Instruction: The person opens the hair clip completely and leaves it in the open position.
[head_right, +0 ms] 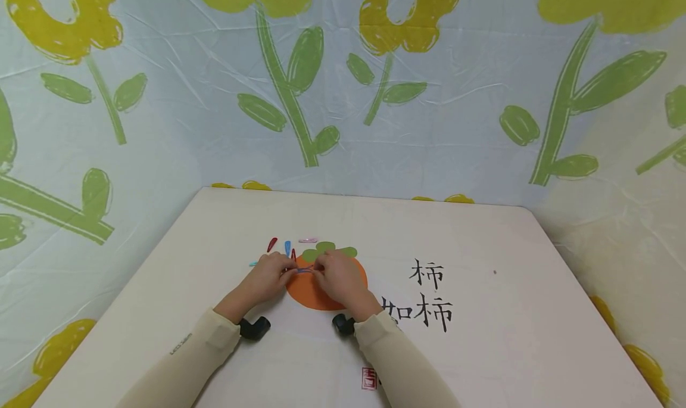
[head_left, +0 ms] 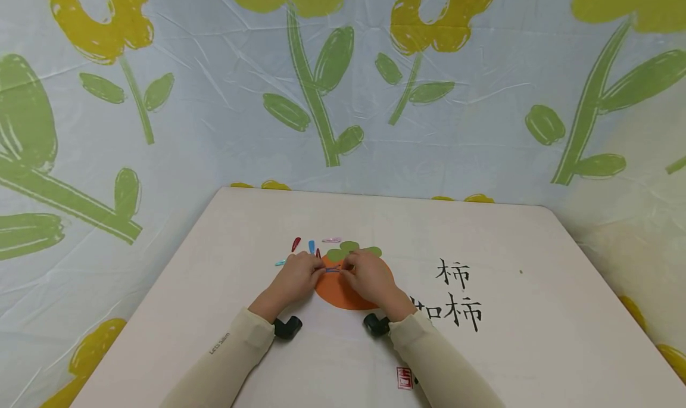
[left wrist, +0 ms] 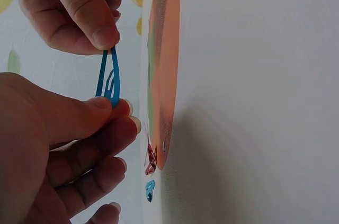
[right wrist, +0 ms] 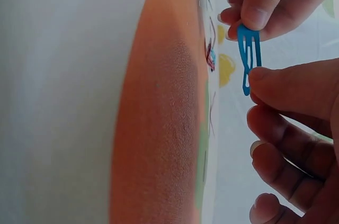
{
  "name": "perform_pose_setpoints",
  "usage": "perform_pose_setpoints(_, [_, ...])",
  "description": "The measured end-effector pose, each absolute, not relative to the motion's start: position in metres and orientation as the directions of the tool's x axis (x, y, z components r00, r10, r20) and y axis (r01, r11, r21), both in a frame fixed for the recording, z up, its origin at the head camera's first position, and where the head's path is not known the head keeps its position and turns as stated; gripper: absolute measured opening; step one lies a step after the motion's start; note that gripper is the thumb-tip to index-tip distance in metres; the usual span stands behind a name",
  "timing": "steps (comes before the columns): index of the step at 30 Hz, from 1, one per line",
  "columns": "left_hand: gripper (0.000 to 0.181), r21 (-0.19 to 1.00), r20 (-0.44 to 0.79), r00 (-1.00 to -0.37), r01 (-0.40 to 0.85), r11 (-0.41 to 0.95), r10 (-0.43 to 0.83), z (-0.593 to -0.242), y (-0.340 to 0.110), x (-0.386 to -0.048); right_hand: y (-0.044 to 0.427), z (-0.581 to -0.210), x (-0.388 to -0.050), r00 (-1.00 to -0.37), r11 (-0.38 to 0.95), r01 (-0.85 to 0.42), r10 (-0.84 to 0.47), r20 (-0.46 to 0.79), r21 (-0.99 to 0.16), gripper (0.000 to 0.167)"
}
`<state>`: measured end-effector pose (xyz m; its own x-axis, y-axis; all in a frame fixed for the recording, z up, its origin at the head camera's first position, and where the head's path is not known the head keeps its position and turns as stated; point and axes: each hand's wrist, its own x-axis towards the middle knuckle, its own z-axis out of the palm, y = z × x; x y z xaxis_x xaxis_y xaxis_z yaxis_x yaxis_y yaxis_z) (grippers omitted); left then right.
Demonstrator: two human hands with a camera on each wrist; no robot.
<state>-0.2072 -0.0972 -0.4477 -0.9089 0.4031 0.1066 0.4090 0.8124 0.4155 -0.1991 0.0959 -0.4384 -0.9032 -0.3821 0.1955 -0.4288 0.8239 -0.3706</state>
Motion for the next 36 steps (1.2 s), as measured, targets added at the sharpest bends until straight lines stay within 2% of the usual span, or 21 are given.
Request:
perform_pose_setpoints(13, [0.015,0.353,0.089,-0.887,0.454,0.818,0.454,-0.4478,-0.0984,-0.2040,0.0957,-0.4386,-0.1997,-0.905,0.844,-0.426,-0.403,0.138,-0.327,0.010])
perform_pose_setpoints(24, [0.012,0.330,0.127,-0.878,0.476,0.815,0.462,-0.4482,-0.0989,-0.2056,0.0973,-0.4403,-0.1992,-0.878,0.832,-0.478,-0.451,0.160,-0.281,0.008])
perform_pose_setpoints(36, [0.013,0.392,0.066,-0.883,0.451,0.802,0.464,-0.4545,-0.0987,-0.2059,0.0975,-0.4410,-0.2003,-0.879,0.830,-0.474,-0.464,0.110,-0.293,0.008])
